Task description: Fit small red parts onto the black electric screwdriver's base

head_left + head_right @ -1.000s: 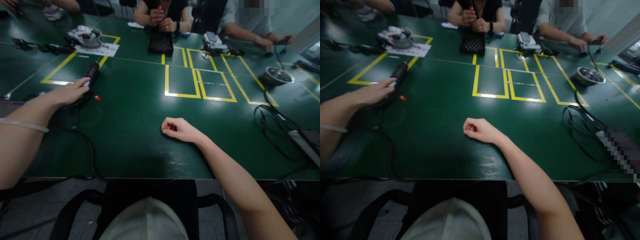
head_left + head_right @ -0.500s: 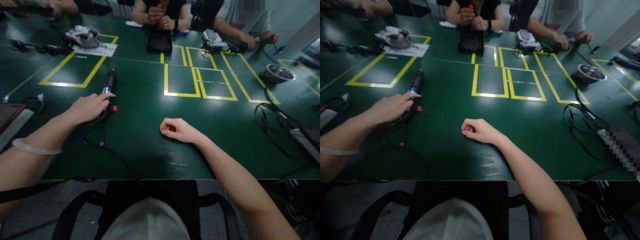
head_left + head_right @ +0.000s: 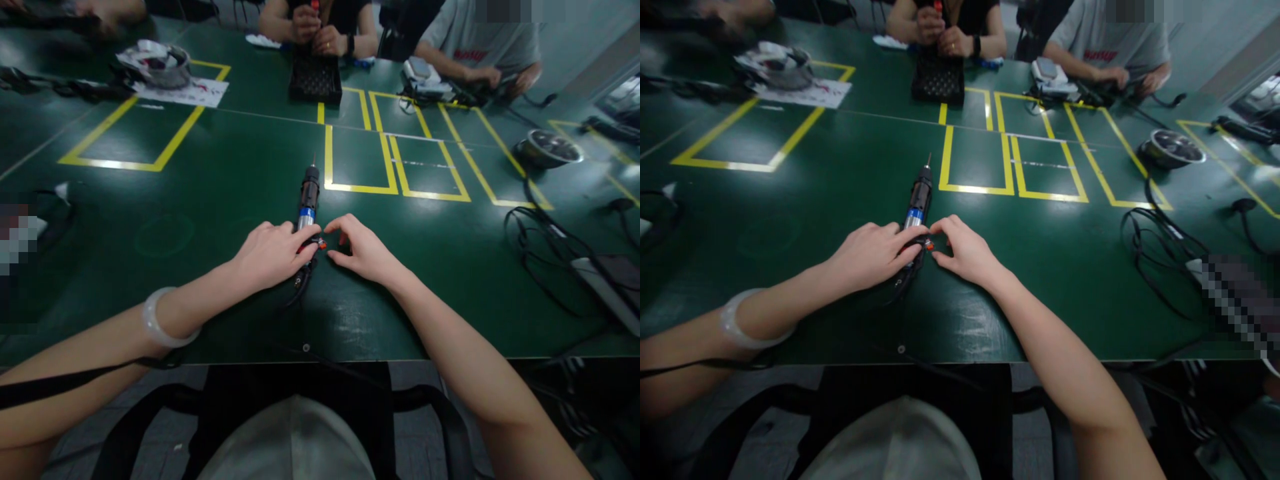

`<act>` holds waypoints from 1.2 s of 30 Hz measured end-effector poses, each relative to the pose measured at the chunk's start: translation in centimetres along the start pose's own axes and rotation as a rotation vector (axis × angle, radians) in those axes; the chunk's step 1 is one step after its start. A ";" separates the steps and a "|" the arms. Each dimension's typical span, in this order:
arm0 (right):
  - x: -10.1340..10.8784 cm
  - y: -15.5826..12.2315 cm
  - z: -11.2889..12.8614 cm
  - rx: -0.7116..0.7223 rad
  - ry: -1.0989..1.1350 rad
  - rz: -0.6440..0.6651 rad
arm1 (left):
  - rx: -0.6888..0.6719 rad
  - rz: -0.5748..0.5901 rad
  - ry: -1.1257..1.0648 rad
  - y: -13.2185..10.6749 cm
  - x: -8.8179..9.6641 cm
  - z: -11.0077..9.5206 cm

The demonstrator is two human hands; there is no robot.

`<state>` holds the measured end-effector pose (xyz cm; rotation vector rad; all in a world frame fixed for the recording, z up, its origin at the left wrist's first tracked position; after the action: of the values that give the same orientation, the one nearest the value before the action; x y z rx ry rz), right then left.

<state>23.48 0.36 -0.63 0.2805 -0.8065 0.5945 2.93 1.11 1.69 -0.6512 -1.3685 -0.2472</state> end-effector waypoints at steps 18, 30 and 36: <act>-0.6 0.6 0.3 -0.075 -0.240 0.043 | -0.039 -0.034 0.011 -0.4 0.1 0.3; 0.6 0.0 0.6 -0.039 -0.085 0.139 | -0.052 -0.062 -0.023 -0.5 -0.3 0.6; 1.2 -0.5 1.1 0.167 0.128 0.209 | -0.077 -0.077 -0.064 -0.4 -0.6 0.9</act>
<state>23.71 -0.09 0.99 0.3094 -0.6677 0.8699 1.90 1.18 1.31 -0.6762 -1.4527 -0.3447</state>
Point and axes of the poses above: each hand's wrist, its own y-axis towards the middle knuckle, its own x-axis out of the back of the hand, z = x × y, the point moved 1 cm from there along y, towards the middle knuckle, and after that the axes turned 14 degrees about z, right-handed, at the moved point
